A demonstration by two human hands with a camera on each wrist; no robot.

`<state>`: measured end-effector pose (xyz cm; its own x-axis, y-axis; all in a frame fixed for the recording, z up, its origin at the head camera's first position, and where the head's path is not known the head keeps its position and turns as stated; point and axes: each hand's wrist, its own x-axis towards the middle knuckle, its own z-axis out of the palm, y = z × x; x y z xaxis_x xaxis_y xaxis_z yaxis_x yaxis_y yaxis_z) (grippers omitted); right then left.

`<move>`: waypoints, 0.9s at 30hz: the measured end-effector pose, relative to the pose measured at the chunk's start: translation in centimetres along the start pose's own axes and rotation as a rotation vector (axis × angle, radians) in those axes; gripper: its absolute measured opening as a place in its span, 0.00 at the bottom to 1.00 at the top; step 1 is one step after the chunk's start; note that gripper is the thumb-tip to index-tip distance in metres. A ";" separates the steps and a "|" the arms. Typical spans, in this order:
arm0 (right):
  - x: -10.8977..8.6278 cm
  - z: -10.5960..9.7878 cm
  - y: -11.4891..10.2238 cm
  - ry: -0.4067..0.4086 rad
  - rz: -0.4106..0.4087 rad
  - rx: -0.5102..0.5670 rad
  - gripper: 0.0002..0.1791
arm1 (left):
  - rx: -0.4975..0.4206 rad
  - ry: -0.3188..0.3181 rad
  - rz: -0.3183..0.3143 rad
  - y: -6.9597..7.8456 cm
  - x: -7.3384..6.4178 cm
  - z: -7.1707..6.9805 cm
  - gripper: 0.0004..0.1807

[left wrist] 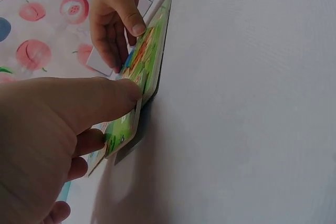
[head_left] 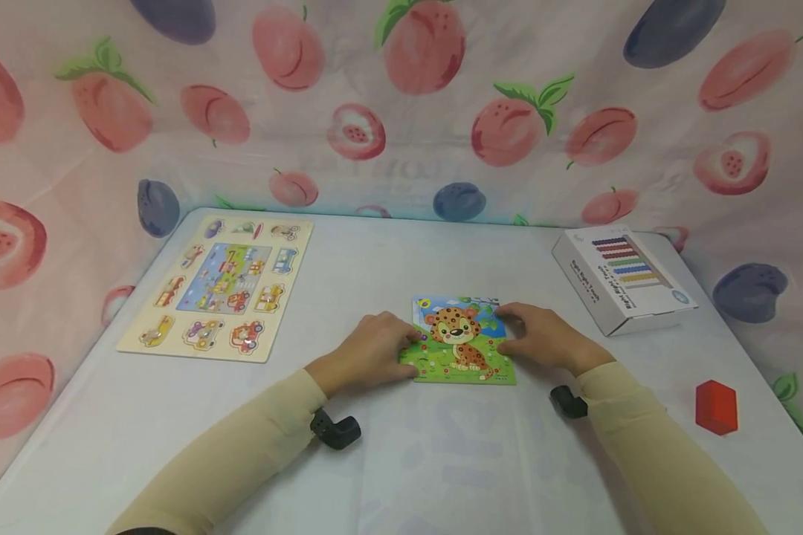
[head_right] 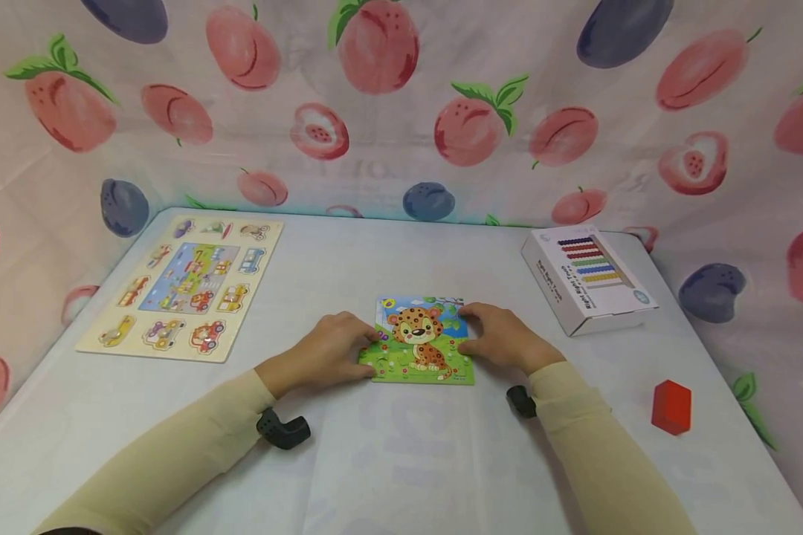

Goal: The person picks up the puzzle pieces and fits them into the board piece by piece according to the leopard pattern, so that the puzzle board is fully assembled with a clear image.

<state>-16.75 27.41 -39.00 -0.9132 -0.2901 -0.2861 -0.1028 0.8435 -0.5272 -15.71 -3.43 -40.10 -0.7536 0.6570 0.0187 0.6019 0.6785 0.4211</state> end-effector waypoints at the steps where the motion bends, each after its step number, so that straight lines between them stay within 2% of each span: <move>1: 0.0 0.0 0.0 0.000 0.001 -0.001 0.38 | 0.003 0.000 0.001 0.1 0.1 0.1 0.27; 27: 0.2 0.1 0.1 0.013 -0.020 -0.015 0.38 | 0.009 0.023 0.007 0.9 1.3 1.2 0.27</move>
<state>-16.89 27.44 -39.18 -0.9159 -0.3009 -0.2657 -0.1265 0.8446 -0.5203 -15.80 -1.60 -40.77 -0.7552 0.6541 0.0421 0.6093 0.6769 0.4131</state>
